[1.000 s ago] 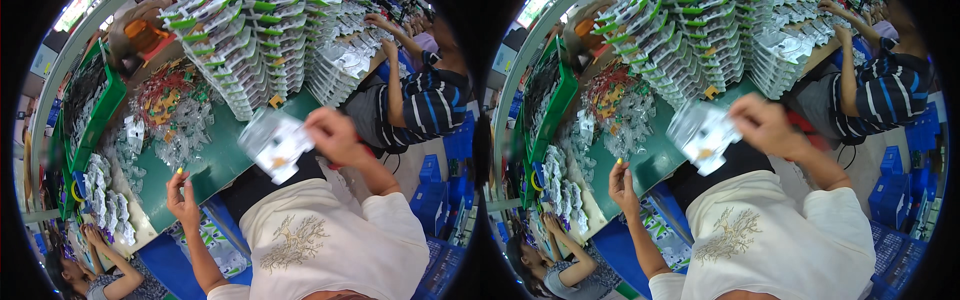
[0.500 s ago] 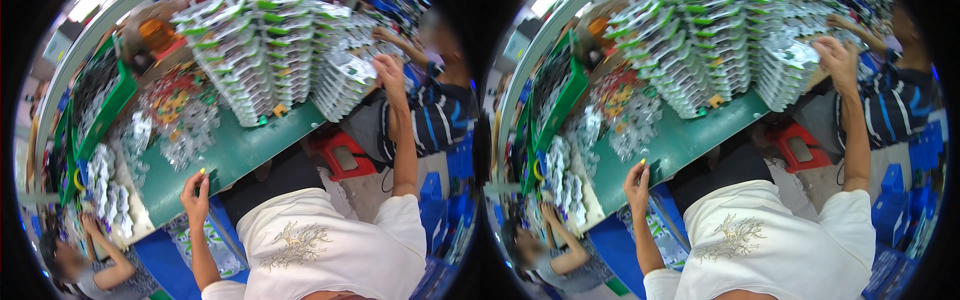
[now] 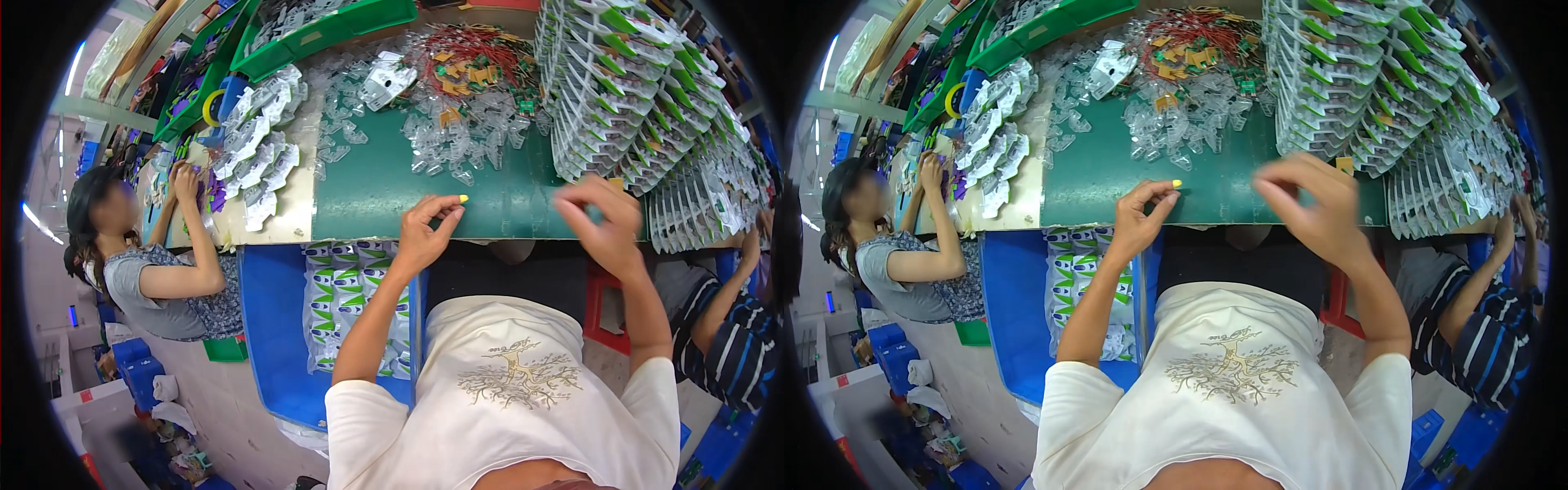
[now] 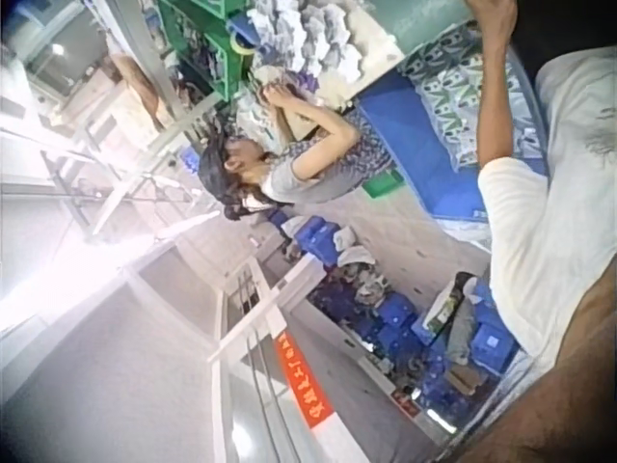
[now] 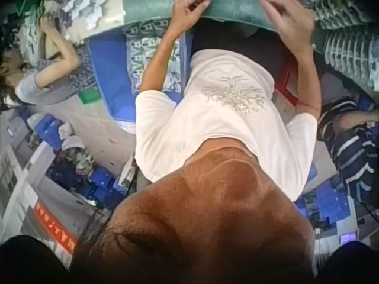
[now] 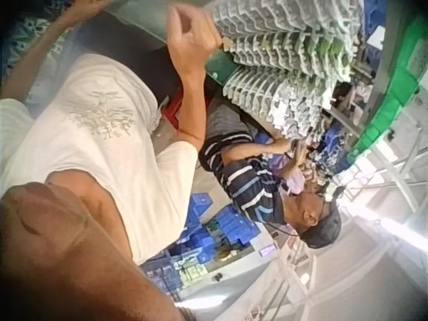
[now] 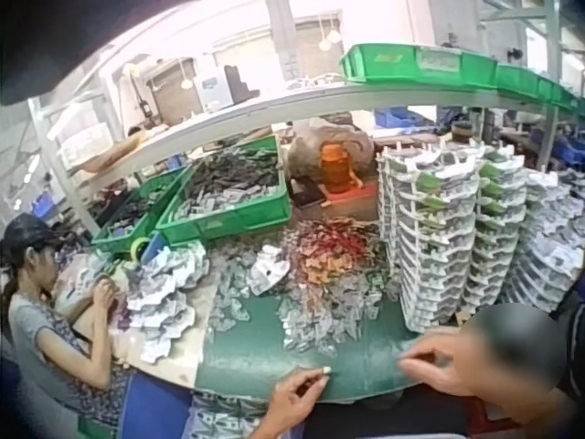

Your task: Assembling small plastic and electronic components at a factory workbench.

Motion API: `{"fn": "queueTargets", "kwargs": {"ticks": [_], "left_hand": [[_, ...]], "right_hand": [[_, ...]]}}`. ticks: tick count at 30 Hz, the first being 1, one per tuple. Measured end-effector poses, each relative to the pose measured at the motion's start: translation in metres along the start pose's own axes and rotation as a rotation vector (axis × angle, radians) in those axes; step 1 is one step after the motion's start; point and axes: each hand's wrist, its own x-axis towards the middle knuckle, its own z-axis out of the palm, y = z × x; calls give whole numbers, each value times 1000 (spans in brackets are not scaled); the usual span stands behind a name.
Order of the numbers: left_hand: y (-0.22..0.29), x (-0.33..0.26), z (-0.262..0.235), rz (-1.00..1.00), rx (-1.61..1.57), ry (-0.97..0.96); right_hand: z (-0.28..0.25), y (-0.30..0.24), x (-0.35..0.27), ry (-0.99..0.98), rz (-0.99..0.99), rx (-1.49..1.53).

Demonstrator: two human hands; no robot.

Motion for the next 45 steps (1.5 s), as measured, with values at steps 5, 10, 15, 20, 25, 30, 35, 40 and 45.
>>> {"fn": "queueTargets", "kwargs": {"ticks": [5,10,15,20,25,30,35,40,45], "left_hand": [[5,2,2,68,3,-22],[4,0,1,124,-5,-13],[1,0,-3,177,1,6],[1,0,-5,210,-12,2],[8,1,-9,-231,-605,100],[51,13,-28,-112,-619,89],[79,17,-17,-46,-655,24],[85,8,-6,-104,-536,74],[83,6,-3,-146,-511,77]], "right_hand": [[111,62,88,63,120,7],[155,97,132,61,168,-361],[139,75,159,98,401,424],[104,32,150,-69,415,458],[97,26,80,-127,292,157],[75,9,29,-183,151,80],[62,4,14,-143,86,-76],[61,18,2,-19,-56,-183],[53,19,-4,-45,-46,-192]]}}
